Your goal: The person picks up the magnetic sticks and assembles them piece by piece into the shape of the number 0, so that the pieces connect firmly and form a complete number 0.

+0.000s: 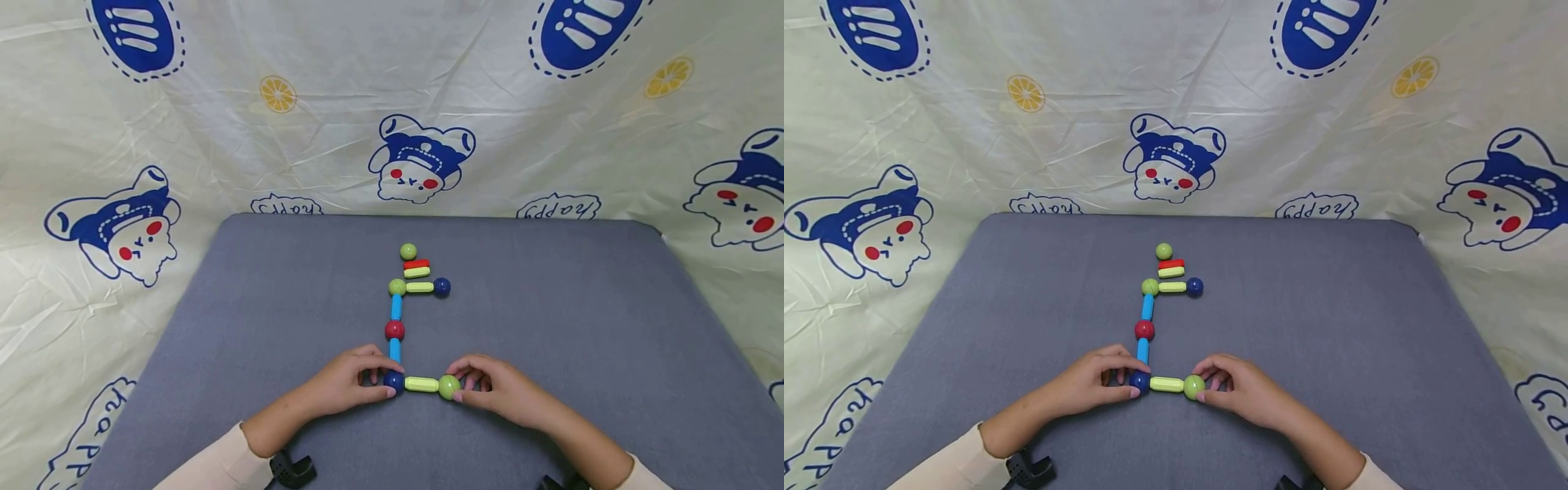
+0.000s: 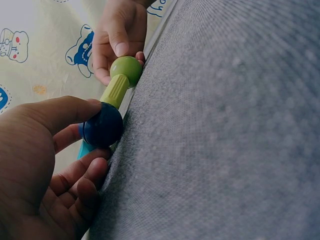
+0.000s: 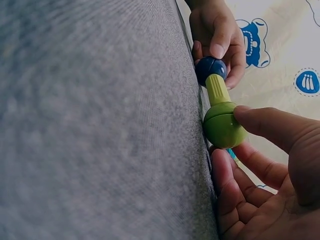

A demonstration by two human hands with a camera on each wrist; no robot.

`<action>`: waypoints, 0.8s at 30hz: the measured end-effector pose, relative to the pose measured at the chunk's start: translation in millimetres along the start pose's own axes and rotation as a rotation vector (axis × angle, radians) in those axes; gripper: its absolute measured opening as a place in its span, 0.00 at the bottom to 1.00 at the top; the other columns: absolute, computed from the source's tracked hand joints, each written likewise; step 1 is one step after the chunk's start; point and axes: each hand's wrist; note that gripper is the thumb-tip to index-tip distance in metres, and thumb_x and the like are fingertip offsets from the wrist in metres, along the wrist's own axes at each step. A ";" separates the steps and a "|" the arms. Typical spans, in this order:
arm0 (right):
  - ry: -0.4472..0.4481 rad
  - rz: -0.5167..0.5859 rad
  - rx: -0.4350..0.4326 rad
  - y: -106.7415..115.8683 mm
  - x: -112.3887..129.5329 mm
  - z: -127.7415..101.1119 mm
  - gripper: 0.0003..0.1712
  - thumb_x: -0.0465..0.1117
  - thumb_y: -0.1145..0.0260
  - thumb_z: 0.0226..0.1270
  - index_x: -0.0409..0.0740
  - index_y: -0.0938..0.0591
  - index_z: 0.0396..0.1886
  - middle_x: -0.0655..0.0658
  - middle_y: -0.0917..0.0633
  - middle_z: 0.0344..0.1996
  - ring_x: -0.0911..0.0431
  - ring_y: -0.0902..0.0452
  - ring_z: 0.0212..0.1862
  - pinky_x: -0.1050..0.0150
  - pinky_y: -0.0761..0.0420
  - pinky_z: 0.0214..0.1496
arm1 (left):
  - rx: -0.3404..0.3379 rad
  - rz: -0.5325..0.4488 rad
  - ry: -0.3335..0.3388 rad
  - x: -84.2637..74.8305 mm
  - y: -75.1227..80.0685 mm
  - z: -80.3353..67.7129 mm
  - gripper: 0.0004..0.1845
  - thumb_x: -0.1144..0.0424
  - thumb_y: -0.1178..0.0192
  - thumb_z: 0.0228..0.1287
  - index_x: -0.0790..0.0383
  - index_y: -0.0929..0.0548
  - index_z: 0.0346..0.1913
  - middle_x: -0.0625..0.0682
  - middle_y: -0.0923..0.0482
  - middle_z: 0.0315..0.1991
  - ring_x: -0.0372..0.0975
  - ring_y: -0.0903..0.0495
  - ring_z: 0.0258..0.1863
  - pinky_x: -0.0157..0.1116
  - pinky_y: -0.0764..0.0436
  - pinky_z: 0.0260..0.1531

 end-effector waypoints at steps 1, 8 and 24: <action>-0.005 -0.002 0.000 -0.2 0.2 0.2 0.17 0.50 0.27 0.65 0.54 0.17 0.52 0.51 0.17 0.39 0.63 0.23 0.36 0.69 0.23 0.35 | 0.000 0.002 0.000 -0.3 0.1 0.0 0.17 0.50 0.31 0.66 0.43 0.14 0.56 0.44 0.25 0.38 0.33 0.28 0.33 0.28 0.27 0.32; -0.003 0.021 0.006 0.7 2.0 0.0 0.18 0.49 0.27 0.65 0.51 0.17 0.52 0.49 0.17 0.40 0.63 0.24 0.36 0.69 0.24 0.35 | -0.002 0.007 -0.001 -1.0 0.3 -0.2 0.17 0.50 0.31 0.66 0.44 0.14 0.56 0.45 0.24 0.38 0.33 0.27 0.33 0.27 0.28 0.32; -0.010 0.056 0.018 2.6 3.0 0.9 0.20 0.47 0.28 0.66 0.48 0.18 0.54 0.46 0.16 0.45 0.62 0.23 0.38 0.69 0.24 0.37 | -0.001 0.001 -0.021 0.7 0.6 0.2 0.17 0.50 0.31 0.66 0.44 0.14 0.56 0.45 0.24 0.37 0.33 0.27 0.33 0.27 0.28 0.32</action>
Point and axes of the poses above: each hand's wrist, its own z-axis towards the middle knuckle, its own y-axis out of the back of the hand, x = y × z
